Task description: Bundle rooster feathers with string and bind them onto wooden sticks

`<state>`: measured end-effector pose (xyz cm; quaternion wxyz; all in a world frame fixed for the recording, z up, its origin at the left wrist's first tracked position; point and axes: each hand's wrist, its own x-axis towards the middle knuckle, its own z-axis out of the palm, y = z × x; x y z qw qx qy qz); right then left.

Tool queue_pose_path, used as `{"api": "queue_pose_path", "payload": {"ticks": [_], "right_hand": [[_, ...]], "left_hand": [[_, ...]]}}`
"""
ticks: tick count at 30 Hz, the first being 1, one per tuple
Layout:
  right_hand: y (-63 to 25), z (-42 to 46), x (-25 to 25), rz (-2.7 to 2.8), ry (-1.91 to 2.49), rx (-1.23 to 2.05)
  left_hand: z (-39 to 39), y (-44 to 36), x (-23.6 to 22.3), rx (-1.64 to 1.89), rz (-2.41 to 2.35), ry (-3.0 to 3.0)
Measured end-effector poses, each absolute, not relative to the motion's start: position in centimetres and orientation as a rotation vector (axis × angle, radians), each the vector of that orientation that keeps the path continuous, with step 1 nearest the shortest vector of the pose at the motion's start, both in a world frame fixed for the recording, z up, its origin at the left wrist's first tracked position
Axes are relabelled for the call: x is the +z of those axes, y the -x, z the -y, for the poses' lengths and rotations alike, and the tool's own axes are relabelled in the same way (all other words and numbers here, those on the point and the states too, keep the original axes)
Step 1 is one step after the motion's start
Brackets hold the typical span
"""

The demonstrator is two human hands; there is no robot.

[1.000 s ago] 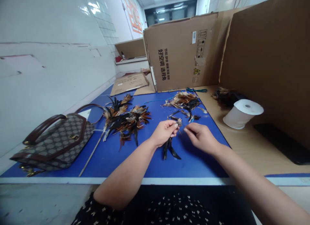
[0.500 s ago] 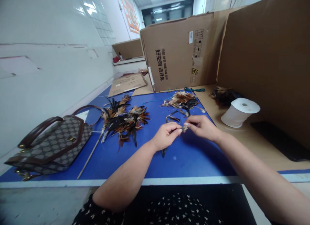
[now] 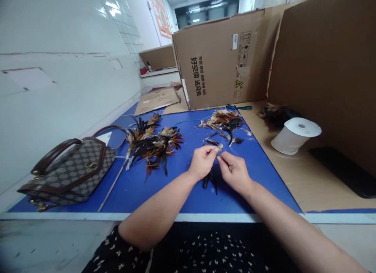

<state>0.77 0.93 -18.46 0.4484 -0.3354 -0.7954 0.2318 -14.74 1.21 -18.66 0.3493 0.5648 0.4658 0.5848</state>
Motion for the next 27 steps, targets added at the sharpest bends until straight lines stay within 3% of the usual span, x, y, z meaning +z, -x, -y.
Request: {"api": "queue_pose_path", "payload": {"ticks": [7,12,15,20,23,27], "right_hand": [[-1.4,-1.4,-18.4,2.135,0.729,0.425],[-3.9,-3.9,-15.6,2.583,0.613,0.281],[-5.2,-5.8,-13.9,2.672,0.583,0.412],[-5.2,-6.0,-14.5,2.276,0.696,0.991],[-3.7,-4.0,-16.0,2.071,0.798,0.948],[-0.9,-1.4,-17.5,1.949,0.845,0.677]], "left_hand": [[-1.8,15.3,-19.5,1.501,-1.320,-1.764],[-1.7,16.5,-19.5,0.964,-1.317,-2.324],[-1.1,16.6,-18.5,0.793,-1.040,-2.407],[-0.3,16.5,-16.8,1.198,-0.916,-2.125],[-0.6,16.3,-17.0,1.447,-1.117,-1.899],[-1.1,15.5,-18.1,1.501,-1.107,-1.546]]}}
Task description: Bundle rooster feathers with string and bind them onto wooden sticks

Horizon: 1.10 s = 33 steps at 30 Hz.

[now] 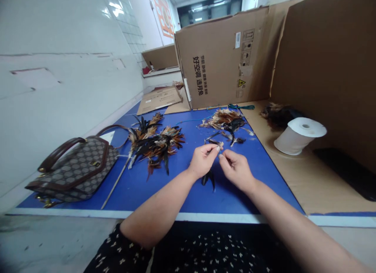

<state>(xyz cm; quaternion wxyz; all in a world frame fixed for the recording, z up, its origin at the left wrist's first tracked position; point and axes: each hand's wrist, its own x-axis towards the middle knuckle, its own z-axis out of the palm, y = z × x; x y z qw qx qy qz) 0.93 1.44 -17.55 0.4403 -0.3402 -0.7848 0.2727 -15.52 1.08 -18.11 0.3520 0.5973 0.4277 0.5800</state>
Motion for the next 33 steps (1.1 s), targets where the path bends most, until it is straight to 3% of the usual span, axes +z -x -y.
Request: {"api": "queue_pose_path", "payload": {"ticks": [9,15,22,33], "right_hand": [[0.6,-1.2,-19.5,2.019,0.848,0.222],[0.7,-1.4,-19.8,2.065,0.806,0.195],[-0.8,-1.5,-19.9,1.941,0.950,0.244],[-1.2,-1.8,-19.7,2.112,0.730,0.243]], "left_hand": [[-1.6,13.6,-19.1,1.528,-1.121,-1.075],[-1.7,13.4,-18.9,1.560,-1.163,-1.036],[-1.1,15.3,-17.5,1.381,-0.887,-0.807],[-1.1,15.4,-17.2,1.389,-0.873,-0.757]]}}
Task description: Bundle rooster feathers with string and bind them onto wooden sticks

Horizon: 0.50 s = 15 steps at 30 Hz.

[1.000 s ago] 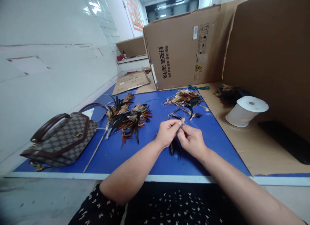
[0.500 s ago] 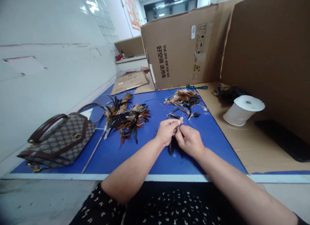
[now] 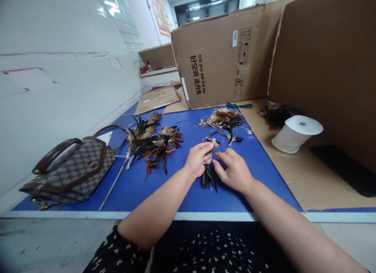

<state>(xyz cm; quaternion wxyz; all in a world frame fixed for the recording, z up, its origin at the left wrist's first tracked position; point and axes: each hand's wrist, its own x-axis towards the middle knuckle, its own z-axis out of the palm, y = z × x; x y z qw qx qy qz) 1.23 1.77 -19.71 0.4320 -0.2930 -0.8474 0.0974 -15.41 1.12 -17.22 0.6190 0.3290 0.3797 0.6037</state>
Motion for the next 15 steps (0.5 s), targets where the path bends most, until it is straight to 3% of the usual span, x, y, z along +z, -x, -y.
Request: {"api": "queue_pose_path", "payload": {"ticks": [6,15], "right_hand": [[-1.1,-1.6,-19.2,2.116,0.723,0.440],[-2.1,-1.2,-17.5,1.661,0.874,0.846]], "left_hand": [[-1.2,15.3,-17.8,1.369,-0.885,-0.739],[-0.5,14.6,-17.6,1.297,-0.869,-0.787]]}}
